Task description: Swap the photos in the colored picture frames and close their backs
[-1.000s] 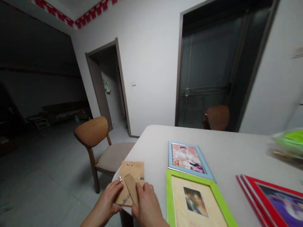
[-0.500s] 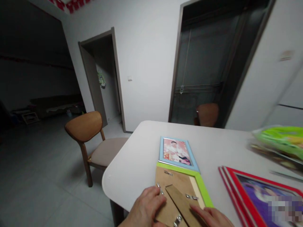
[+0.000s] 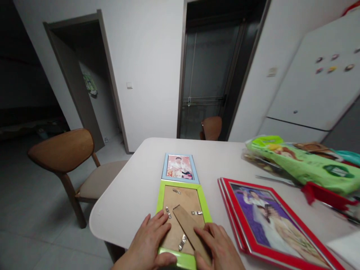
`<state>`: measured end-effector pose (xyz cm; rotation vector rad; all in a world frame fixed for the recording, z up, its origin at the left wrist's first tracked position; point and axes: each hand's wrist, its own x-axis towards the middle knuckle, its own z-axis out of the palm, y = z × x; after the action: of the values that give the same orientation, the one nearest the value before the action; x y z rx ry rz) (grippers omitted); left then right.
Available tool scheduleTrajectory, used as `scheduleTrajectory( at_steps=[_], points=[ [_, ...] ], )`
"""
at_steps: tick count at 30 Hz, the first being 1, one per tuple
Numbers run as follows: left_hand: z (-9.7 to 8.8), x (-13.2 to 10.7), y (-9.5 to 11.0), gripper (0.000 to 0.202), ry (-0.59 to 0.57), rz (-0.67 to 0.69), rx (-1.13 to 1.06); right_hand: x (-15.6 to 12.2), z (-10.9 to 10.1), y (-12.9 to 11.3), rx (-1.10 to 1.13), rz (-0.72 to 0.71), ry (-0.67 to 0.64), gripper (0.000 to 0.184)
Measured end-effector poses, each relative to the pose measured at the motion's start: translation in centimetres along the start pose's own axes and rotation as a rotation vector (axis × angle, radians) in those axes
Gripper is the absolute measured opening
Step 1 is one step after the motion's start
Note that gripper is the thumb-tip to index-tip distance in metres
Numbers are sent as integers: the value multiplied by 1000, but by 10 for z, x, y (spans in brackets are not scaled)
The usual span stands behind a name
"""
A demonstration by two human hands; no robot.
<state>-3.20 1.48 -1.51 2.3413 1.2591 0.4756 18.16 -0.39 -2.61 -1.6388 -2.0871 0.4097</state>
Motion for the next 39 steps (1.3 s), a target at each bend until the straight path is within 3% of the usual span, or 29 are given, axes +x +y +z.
scheduleTrajectory(
  at_steps=[6,11,15,28,34,39],
  points=[
    [1,-3,2,73,11,54,8,10,-3,3,-5,-1,-9,35],
    [12,-1,-1,59,137,133,-2,35,-4,10,-157,27,73,32],
    [14,-1,-2,54,171,138,-31,44,-2,11,-226,7,75,29],
    [20,-6,-5,47,201,137,-40,20,-7,3,-176,-168,94,27],
    [18,-8,-5,38,160,121,-44,8,-5,-31,-131,-407,-86,25],
    [20,-7,-6,41,164,119,-58,5,-9,-26,-146,-465,-145,27]
  ],
)
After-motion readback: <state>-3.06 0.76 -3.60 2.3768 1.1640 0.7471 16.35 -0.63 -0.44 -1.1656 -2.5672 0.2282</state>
